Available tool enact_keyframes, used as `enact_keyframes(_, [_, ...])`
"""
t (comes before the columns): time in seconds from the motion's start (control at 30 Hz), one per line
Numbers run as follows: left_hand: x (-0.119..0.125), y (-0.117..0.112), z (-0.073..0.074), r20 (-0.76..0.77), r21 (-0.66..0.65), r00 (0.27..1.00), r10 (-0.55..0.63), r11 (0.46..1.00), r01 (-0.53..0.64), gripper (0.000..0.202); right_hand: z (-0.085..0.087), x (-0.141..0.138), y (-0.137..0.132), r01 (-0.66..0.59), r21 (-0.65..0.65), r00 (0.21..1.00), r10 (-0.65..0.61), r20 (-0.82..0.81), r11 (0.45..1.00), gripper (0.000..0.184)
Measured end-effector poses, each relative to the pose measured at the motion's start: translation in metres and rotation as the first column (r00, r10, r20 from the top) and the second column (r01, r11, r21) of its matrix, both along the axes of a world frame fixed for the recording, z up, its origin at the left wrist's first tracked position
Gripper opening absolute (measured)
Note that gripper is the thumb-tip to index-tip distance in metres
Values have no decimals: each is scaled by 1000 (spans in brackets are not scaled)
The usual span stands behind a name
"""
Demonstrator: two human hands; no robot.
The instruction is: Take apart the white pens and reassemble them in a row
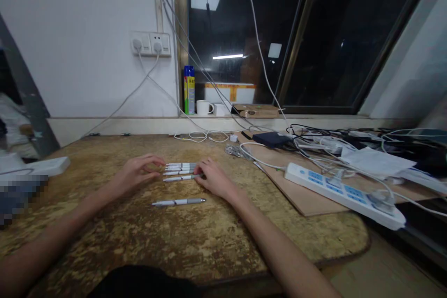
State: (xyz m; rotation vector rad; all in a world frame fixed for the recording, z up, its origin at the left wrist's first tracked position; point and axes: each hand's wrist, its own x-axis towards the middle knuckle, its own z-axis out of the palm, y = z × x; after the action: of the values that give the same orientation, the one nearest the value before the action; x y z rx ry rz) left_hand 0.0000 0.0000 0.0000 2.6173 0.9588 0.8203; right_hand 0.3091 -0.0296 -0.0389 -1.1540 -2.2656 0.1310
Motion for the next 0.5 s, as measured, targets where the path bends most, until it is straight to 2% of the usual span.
enact_keyframes(0.17, [40,-15,8,-208,200,977,-46,976,89,27,3,0,-1,-18,47,998,16,56,999,11])
enact_keyframes(0.27, [55,-21,8,-316,303,949,12,949,89,30,8,-1,-5,-33,76,999,32,19,997,15])
enact_keyframes(0.37, [56,-22,4,-320,345,944,79,938,38,25,12,-4,-8,-51,77,997,55,-60,996,16])
enact_keyframes(0.5, [48,-25,1,-271,332,957,103,943,-8,26,11,-10,-11,-69,32,989,73,-128,997,17])
